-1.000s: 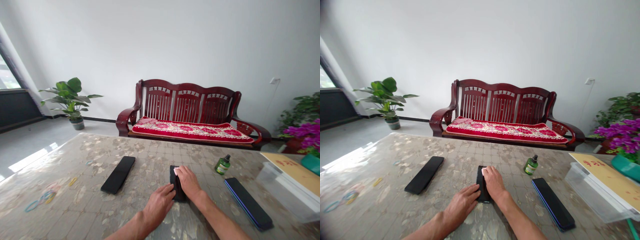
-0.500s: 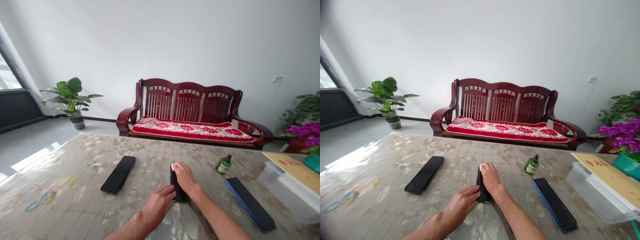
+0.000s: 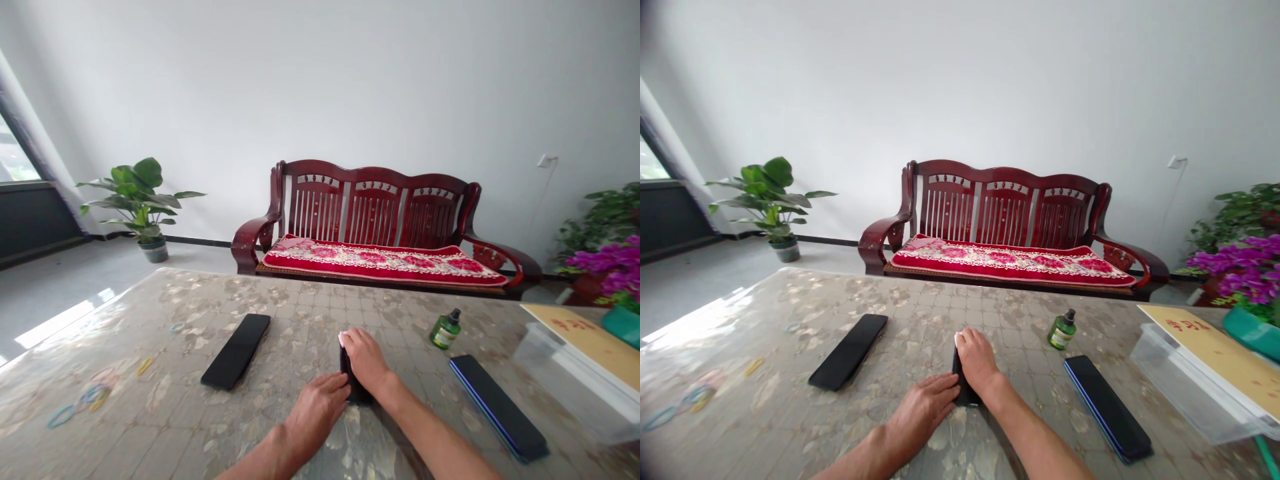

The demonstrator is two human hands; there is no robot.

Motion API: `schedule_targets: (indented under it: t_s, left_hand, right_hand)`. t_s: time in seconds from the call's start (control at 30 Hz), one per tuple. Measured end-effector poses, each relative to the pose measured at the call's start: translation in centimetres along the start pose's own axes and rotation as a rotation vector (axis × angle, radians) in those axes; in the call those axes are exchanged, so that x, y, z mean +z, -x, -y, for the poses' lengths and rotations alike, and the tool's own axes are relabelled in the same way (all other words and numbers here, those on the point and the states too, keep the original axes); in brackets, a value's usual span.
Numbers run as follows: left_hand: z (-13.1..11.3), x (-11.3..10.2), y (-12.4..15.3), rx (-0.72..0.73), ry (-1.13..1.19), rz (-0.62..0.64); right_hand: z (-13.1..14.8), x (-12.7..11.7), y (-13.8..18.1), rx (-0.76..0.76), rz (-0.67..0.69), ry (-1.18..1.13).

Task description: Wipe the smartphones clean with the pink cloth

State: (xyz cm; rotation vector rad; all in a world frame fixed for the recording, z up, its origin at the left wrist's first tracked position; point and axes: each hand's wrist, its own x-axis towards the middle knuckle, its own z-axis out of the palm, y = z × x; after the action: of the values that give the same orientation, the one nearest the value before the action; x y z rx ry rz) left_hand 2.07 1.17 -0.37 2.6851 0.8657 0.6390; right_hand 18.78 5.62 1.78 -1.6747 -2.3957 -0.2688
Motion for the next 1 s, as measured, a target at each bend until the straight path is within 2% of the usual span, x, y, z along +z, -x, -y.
schedule_targets:
  t_s: [0.1,0.33,0.53,0.67,0.87,0.93,1.0]
  left_hand:
    - [0.0,-0.1,0.1,0.001,-0.015,-0.011]
    - [0.1,0.3,0.2,-0.001,-0.033,-0.045]
    - [0.0,0.2,0.2,-0.017,-0.026,-0.043]
    - [-0.3,0.1,0.3,-0.053,-0.028,-0.058]
    - [0.0,0.4,0.3,-0.096,-0.027,-0.084]
    - [0.1,0.4,0.3,-0.096,-0.02,-0.075]
    - [0.1,0.3,0.3,-0.101,-0.013,-0.067]
  right_hand:
    - [-0.6,0.2,-0.7,0.025,0.002,0.02]
    - [-2.1,0.5,3.9,-0.046,-0.068,-0.018]
    - [-3.0,0.1,2.0,0.041,-0.027,0.006]
    - [-2.3,-0.7,2.7,0.056,-0.002,-0.015]
    - [-0.2,-1.8,8.5,-0.007,-0.028,-0.13]
    - [-0.1,-1.8,8.9,-0.022,-0.028,-0.127]
    - [-0.3,-1.7,7.8,-0.009,-0.019,-0.1]
